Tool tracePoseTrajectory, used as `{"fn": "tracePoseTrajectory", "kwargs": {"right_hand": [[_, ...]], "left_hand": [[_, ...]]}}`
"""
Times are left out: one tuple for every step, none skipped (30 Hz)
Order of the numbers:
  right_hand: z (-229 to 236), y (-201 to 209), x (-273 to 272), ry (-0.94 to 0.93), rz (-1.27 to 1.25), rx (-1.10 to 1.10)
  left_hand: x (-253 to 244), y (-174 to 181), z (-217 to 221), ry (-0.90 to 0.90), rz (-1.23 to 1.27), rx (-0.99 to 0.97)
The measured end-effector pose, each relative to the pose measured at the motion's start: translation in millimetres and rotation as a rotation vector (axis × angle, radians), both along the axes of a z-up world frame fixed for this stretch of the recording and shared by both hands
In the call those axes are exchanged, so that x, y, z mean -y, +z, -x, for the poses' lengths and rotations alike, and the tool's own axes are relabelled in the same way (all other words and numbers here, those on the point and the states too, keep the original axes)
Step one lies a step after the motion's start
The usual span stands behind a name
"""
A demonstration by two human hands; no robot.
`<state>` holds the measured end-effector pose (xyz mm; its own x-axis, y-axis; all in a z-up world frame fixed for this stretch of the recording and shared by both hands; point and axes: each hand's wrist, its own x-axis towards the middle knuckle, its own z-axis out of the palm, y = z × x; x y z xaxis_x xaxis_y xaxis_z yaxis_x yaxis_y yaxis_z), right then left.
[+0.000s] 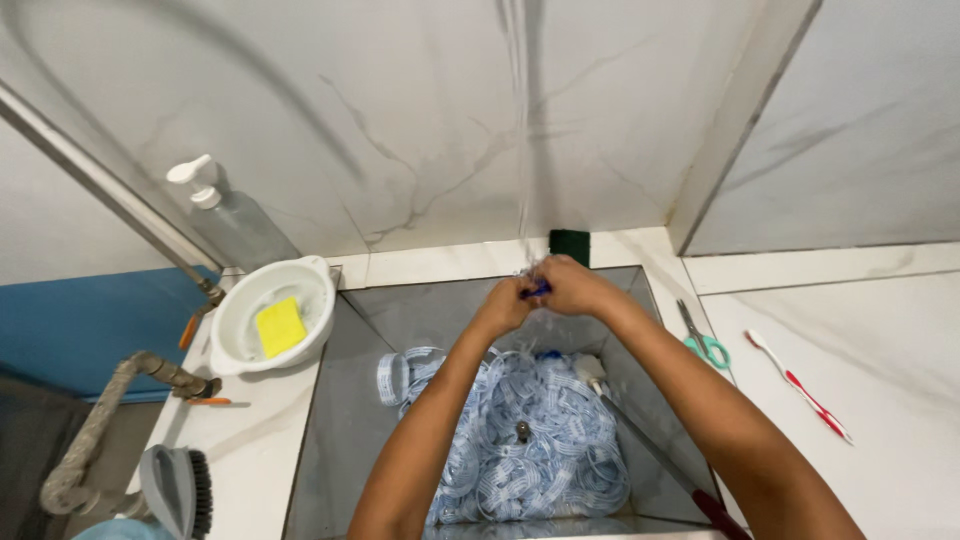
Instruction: The person selects a blue jerrycan, removes the cap and seal, and scrubs the exterior and interior with a sponge and toothbrush under running water. The person then repeats the process with a green jerrycan, cutting the seal, scrubbing, and rinsing both containers.
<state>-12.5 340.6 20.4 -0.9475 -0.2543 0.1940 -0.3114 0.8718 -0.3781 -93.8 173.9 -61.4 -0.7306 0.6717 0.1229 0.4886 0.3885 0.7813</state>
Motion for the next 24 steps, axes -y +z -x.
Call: {"fn": "tracePoseTrajectory", "kwargs": {"right_hand": [[-9.8, -6.8, -1.9, -0.023, -0.043, -0.046], [-22.5, -14.1, -2.9, -0.052, -0.085, -0.090], [-34.7, -21.1, -1.4, -0.082, -0.128, -0.134], [-45.3, -26.2, 0.7, -0.104, -0.071, -0.169], [-54.8, -31.1, 3.9, -0.127, -0.015, -0.205], [-63.7, -36.8, 8.0, -0.150, 0.040, -0.241], [-71.2, -42.7, 11.3, -0.141, 0.009, -0.254], [-75.3, -49.4, 16.0, -0.133, -0.019, -0.268], [-79.5, -56.1, 19.6, -0.125, -0.047, -0.281], [-82.8, -61.2, 20.3, -0.134, -0.082, -0.348], [-88.0, -66.0, 18.1, -0.143, -0.117, -0.414], [-94.6, -69.5, 9.9, -0.138, -0.153, -0.485], [-101.6, -72.5, -1.4, -0.268, 0.379, -0.274], [-111.0, -74.6, -14.9, -0.378, 0.912, -0.046], [-122.6, -76.7, -34.5, -0.473, 1.437, 0.207], [-154.5, -83.5, -60.1, -0.489, 0.901, -0.003], [-174.3, -88.0, -90.7, -0.719, 0.646, -0.189], [-205.3, -95.0, -125.9, -0.677, -0.311, -0.381], [-238.7, -106.3, -152.8, -0.820, -0.356, -0.171], [-272.3, -121.6, -172.6, -1.087, -0.356, -0.046], [-300.0, -138.3, -184.0, -1.237, -0.210, 0.193], [-315.8, -151.4, -193.7, -1.198, -0.249, 0.108], [-333.0, -159.1, -199.8, -1.155, -0.286, 0.025], [-338.0, -161.4, -203.5, -1.137, -0.231, -0.049]], "left_hand": [[-0.7, -8.4, -2.6, 0.025, 0.028, -0.239], [-2.4, -16.6, -5.7, 0.042, 0.055, -0.478], [-1.9, -24.4, -8.6, 0.058, -0.059, -0.412], [-4.3, -30.1, -9.4, 0.071, -0.176, -0.347], [-8.8, -34.8, -9.1, 0.084, -0.291, -0.279], [-14.3, -40.1, -9.5, 0.201, -0.373, -0.144], [-21.7, -45.5, -10.1, 0.318, -0.449, -0.006], [-29.6, -50.3, -9.1, 0.433, -0.516, 0.135], [-37.9, -54.7, -7.1, 0.549, -0.486, 0.124], [-45.0, -59.4, -5.8, 0.671, -0.456, 0.112], [-52.2, -64.7, -5.7, 0.792, -0.424, 0.096], [-57.0, -69.7, -4.5, 0.697, -0.462, 0.182], [-61.4, -75.2, -4.6, 0.599, -0.497, 0.266], [-59.9, -78.3, -0.7, 0.506, -0.528, 0.339], [-59.3, -81.3, 2.2, 0.503, -0.573, 0.365], [-57.4, -84.7, 4.3, 0.503, -0.615, 0.391], [-56.8, -86.2, 7.7, 0.503, -0.658, 0.417], [-58.3, -86.0, 10.8, 0.511, -0.625, 0.434], [-57.5, -84.2, 14.1, 0.520, -0.592, 0.452], [-55.6, -82.2, 14.7, 0.528, -0.556, 0.474], [-52.4, -78.3, 14.6, 0.515, -0.570, 0.499], [-52.4, -71.5, 13.7, 0.498, -0.588, 0.525], [-52.5, -63.3, 11.3, 0.480, -0.605, 0.551], [-52.0, -54.3, 7.7, 0.501, -0.486, 0.411]]}}
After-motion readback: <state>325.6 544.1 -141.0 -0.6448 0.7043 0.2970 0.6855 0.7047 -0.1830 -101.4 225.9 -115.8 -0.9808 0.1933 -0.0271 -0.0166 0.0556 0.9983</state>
